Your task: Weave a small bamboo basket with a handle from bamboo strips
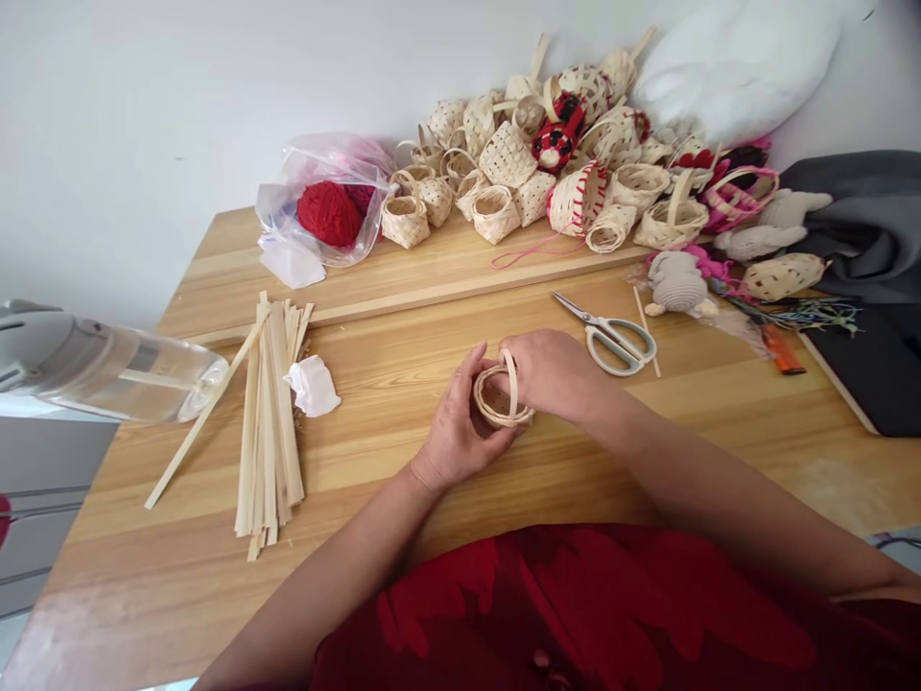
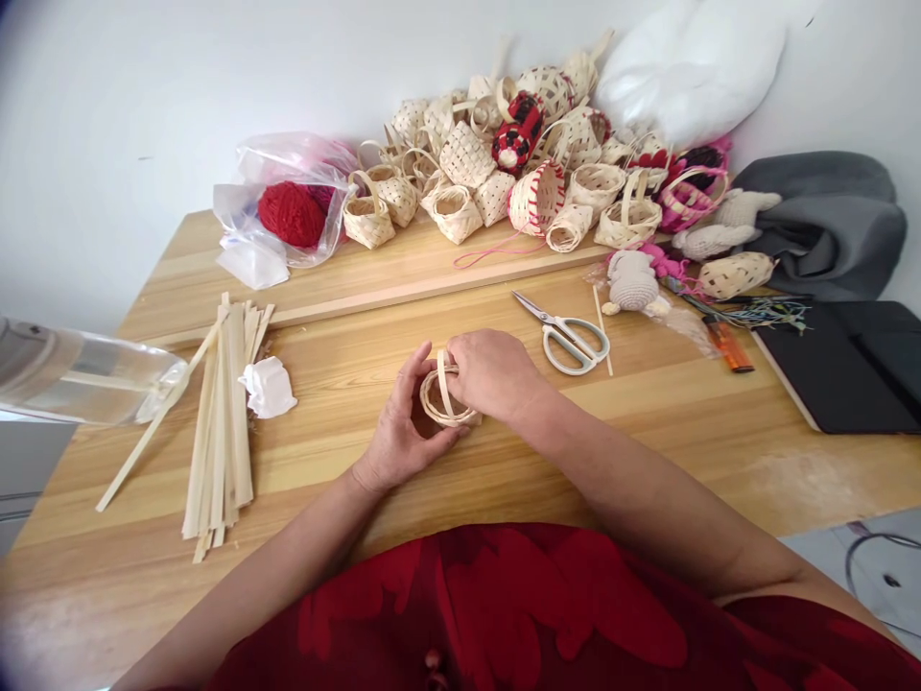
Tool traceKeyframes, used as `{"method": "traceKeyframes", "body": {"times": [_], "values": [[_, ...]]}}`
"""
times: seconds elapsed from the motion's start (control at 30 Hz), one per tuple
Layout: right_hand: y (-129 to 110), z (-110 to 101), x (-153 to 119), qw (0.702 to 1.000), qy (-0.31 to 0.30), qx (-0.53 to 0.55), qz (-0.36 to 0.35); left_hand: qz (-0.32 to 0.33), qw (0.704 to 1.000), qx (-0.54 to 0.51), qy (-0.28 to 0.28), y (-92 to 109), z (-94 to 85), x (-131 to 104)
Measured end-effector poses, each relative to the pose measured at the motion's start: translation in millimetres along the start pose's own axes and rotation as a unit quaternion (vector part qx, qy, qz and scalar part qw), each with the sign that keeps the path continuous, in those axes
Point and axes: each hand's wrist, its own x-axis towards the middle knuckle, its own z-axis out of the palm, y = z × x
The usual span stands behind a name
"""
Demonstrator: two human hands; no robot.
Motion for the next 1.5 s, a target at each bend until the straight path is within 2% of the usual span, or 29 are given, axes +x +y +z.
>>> {"method": "traceKeyframes", "body": {"times": [0.23,0.37,0.67,0.9,1.1,1.27,1.5], "values": [[-8.5,-7.8,-3.0,1.000,-0.011,-0.013,-0.014,-0.001,0.999,0.038,0.002,-2.1,-0.6,-0.2],[-6.9,-10.5,-0.1,1.000,-0.027,-0.011,0.009,0.005,1.000,0.026,0.002,-1.3,-0.3,0.0],[-10.9,2.2,-2.4,0.999,0.038,0.004,0.039,-0.003,1.000,0.022,0.010,-4.3,1.8,-0.1],[1.9,-5.3,-4.0,0.999,-0.018,0.045,-0.007,0.011,0.999,0.044,0.020,-5.4,2.0,1.0],[-8.9,-11.0,-0.9,0.997,-0.067,-0.007,0.028,0.036,0.995,0.086,0.021,-2.9,0.3,2.4],[-16.9,-6.3,1.7,0.996,-0.047,-0.044,0.063,0.048,0.995,0.079,0.027,-3.7,0.0,3.5],[-22.1,-10.4,0.4,0.997,-0.039,-0.043,0.060,0.048,0.996,0.063,0.030,-2.3,0.1,4.5]]}}
